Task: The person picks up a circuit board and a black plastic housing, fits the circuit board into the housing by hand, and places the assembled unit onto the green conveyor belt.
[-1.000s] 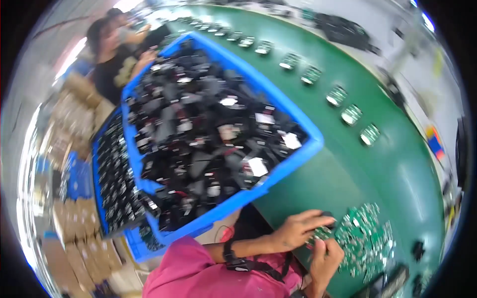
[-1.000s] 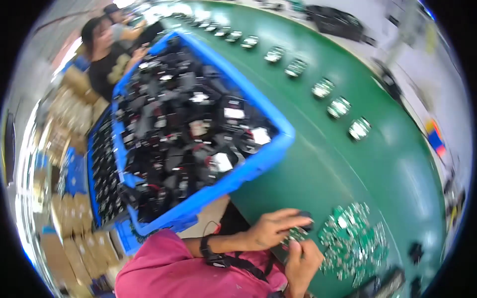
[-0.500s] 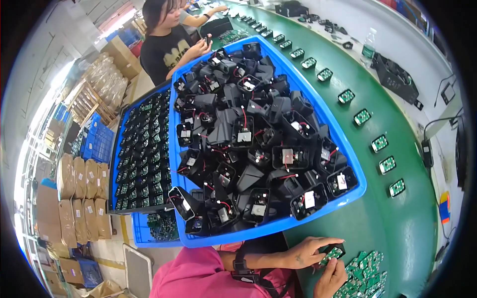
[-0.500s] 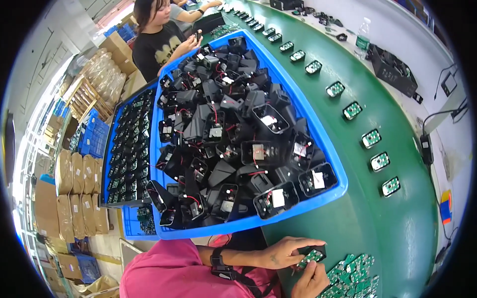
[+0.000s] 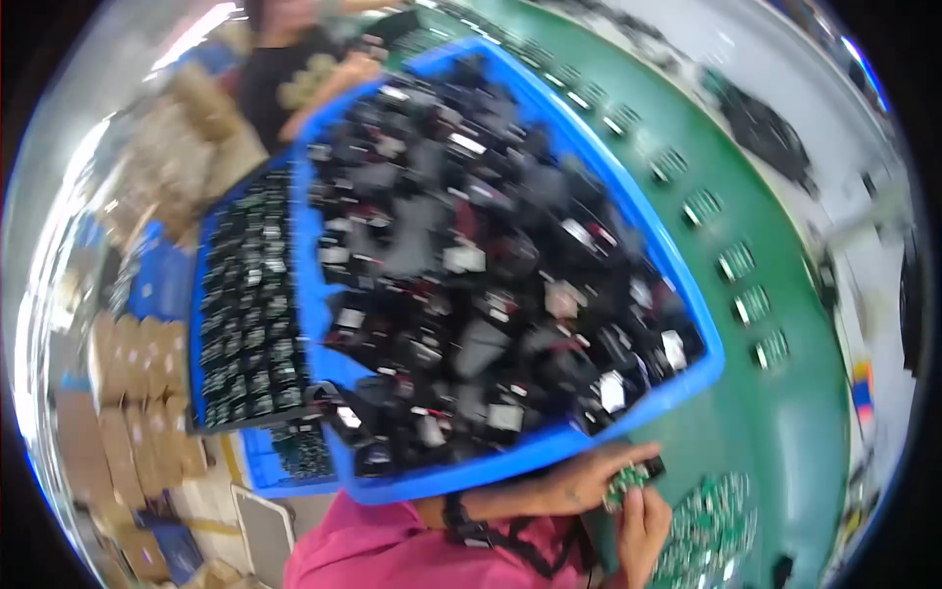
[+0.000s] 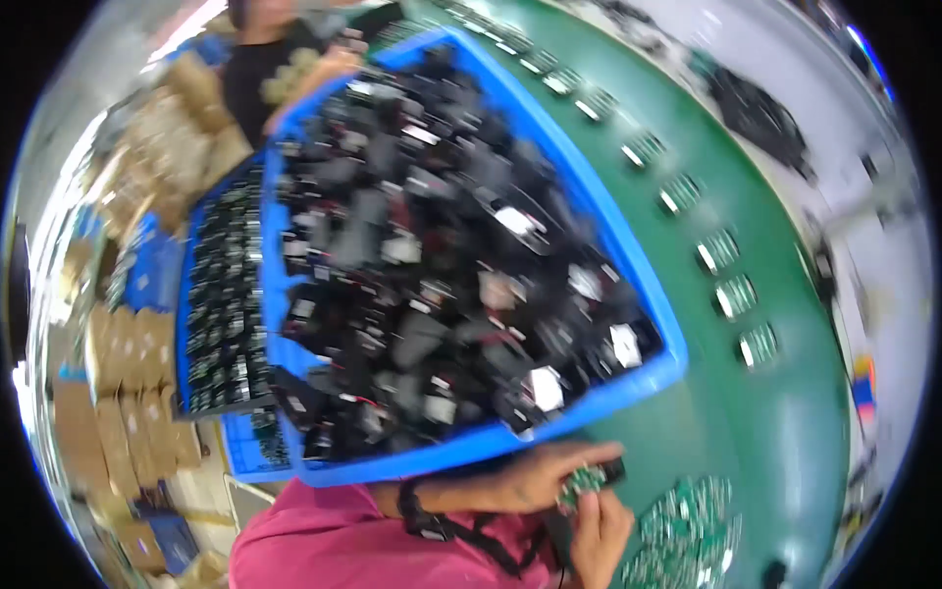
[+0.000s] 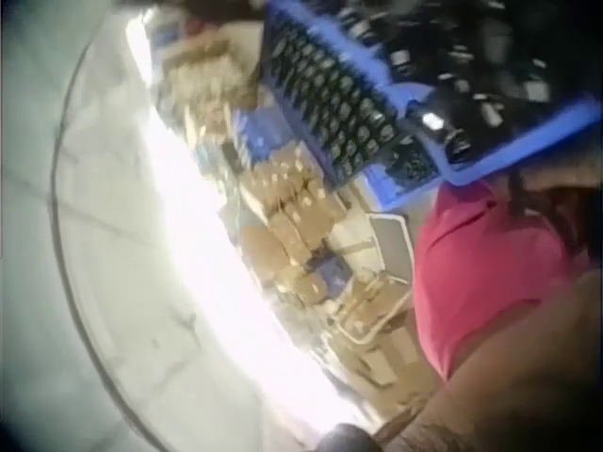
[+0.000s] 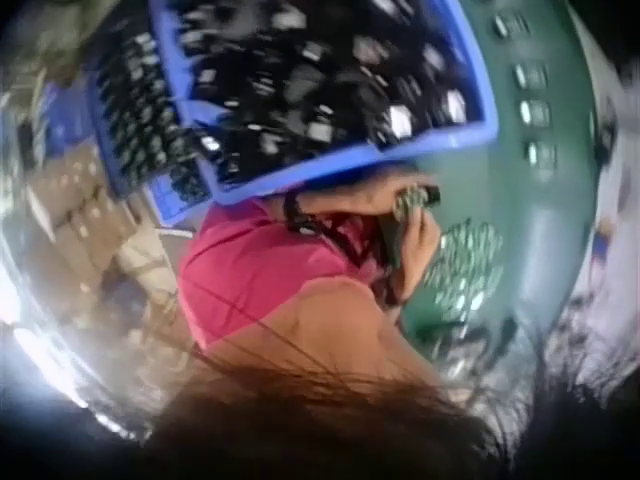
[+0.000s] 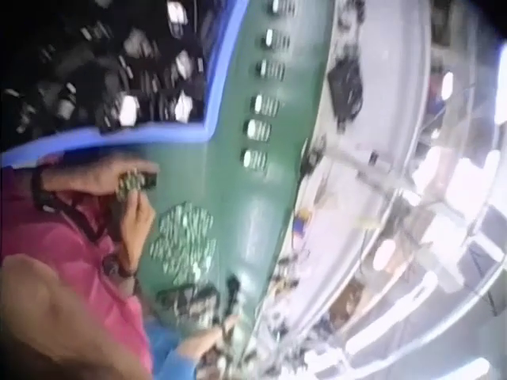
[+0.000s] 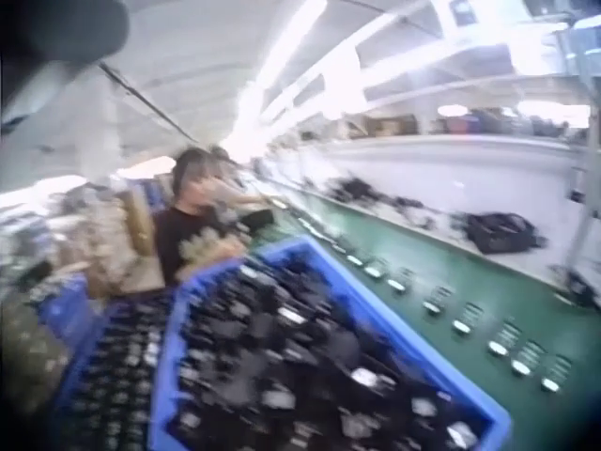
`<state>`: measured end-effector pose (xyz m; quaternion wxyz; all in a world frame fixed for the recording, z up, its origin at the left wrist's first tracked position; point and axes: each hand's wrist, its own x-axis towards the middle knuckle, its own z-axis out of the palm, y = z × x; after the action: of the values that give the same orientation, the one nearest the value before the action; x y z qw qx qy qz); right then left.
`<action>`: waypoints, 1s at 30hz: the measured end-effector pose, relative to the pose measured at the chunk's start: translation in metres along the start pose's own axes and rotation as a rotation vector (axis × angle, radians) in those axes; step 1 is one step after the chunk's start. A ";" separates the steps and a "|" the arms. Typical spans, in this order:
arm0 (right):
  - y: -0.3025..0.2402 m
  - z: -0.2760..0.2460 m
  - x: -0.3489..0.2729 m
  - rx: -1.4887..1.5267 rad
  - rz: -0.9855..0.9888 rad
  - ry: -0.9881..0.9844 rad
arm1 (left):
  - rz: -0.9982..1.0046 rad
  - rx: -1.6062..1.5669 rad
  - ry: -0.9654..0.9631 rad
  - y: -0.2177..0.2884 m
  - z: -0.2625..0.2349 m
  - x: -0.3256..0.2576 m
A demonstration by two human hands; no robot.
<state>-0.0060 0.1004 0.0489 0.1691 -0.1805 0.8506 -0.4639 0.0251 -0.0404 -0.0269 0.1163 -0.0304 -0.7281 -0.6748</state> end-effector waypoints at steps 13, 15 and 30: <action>0.009 0.000 0.004 -0.198 -0.007 0.190 | -0.284 -0.313 -0.144 0.024 -0.022 0.014; 0.012 0.001 0.003 -0.183 -0.045 0.226 | -0.350 -0.405 -0.220 0.026 -0.024 0.013; 0.017 -0.002 0.012 0.089 0.096 0.160 | -0.427 -0.315 -0.169 0.018 -0.001 0.018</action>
<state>-0.0195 0.1046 0.0338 0.1306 -0.0943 0.8476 -0.5056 0.0111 -0.0414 -0.0055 -0.0959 0.0498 -0.6113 -0.7840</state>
